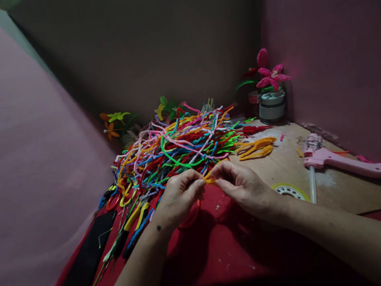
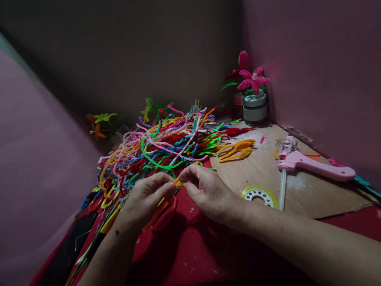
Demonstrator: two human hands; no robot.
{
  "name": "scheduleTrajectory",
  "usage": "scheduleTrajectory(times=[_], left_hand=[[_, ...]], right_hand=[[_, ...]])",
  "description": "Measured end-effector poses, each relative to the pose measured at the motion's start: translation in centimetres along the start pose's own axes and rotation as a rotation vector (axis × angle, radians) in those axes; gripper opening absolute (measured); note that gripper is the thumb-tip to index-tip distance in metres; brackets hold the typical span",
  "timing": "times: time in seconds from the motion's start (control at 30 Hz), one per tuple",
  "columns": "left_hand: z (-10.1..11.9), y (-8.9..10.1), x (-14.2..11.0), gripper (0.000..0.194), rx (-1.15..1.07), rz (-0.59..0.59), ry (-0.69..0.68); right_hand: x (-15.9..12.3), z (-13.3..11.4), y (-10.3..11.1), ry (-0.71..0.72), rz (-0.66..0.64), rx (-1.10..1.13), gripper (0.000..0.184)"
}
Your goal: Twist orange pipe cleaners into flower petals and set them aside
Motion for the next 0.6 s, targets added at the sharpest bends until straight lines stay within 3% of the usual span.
scheduleTrajectory(times=[0.2,0.3,0.4,0.6], left_hand=[[-0.08,-0.08,-0.12,0.014,0.017,-0.024,0.036],[0.24,-0.02,-0.10,0.016,0.080,-0.061,0.035],[0.32,0.15,-0.05,0.017,0.098,-0.093,0.055],[-0.03,0.74,0.16,0.016,0.097,-0.076,0.066]], right_hand=[[-0.22,-0.42,0.25,0.325,0.051,-0.364,0.012],[-0.44,-0.41,0.04,0.420,0.046,-0.446,0.014],[-0.43,-0.43,-0.03,0.438,0.038,-0.442,0.016],[-0.26,-0.52,0.31,0.342,-0.002,-0.239,0.014]])
Point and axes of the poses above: each hand's wrist, its own x-axis towards the middle knuckle, its own y-axis out of the back of the hand, z = x × y, the point moved 2 cm from there along x, towards the middle knuckle, and after that the axes turned 7 degrees about z, right-handed, at the moved point
